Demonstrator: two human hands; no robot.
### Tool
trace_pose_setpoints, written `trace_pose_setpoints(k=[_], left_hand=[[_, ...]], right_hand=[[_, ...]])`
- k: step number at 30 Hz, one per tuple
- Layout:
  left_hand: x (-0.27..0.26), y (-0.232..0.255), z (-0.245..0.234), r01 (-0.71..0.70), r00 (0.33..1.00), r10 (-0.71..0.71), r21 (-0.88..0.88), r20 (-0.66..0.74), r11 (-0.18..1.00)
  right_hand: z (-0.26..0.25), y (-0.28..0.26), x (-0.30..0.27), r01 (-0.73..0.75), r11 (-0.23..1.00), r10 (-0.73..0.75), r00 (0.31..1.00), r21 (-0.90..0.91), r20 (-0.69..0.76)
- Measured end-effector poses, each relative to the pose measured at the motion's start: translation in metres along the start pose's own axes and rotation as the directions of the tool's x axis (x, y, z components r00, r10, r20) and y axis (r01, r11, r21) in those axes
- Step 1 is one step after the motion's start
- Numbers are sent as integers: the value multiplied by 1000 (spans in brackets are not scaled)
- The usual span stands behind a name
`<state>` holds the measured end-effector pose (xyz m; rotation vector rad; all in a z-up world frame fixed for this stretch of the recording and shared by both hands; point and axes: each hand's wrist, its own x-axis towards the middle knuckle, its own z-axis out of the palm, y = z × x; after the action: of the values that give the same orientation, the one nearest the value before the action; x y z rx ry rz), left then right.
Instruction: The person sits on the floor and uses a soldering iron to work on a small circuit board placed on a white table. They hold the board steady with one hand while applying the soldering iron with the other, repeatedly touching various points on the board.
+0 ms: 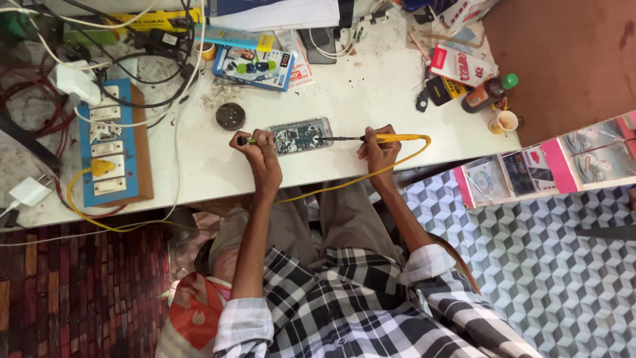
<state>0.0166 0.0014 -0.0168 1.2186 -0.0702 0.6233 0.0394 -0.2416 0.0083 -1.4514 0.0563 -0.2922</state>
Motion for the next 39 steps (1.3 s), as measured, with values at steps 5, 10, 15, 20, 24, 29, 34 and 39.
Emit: trace_pose_setpoints(k=[5, 10, 15, 20, 24, 29, 34, 39], left_hand=[[2, 1, -1, 1, 1000, -1, -29, 4, 1000], [-1, 0, -3, 14, 1000, -15, -64, 0, 998], [-1, 2, -1, 52, 997, -53, -27, -49, 998], [0, 2, -1, 54, 998, -56, -52, -36, 997], [-3, 0, -1, 7, 1000, -8, -43, -30, 999], [-3, 3, -1, 50, 998, -51, -29, -34, 998], [-3, -2, -4, 26, 1000, -27, -32, -11, 999], [0, 0, -2, 70, 997, -69, 9, -43, 998]], right_hand=[[2, 4, 9, -40, 997, 41, 999, 62, -30], [4, 8, 12, -42, 992, 44, 999, 122, -21], [4, 4, 7, -22, 999, 20, 999, 41, 32], [7, -1, 6, -27, 999, 26, 999, 38, 22], [7, 1, 6, -17, 999, 16, 1000, 34, 24], [3, -1, 2, -20, 1000, 19, 999, 19, 26], [0, 2, 3, 3, 996, -9, 998, 87, 62], [6, -1, 6, -7, 999, 6, 1000, 42, 29]])
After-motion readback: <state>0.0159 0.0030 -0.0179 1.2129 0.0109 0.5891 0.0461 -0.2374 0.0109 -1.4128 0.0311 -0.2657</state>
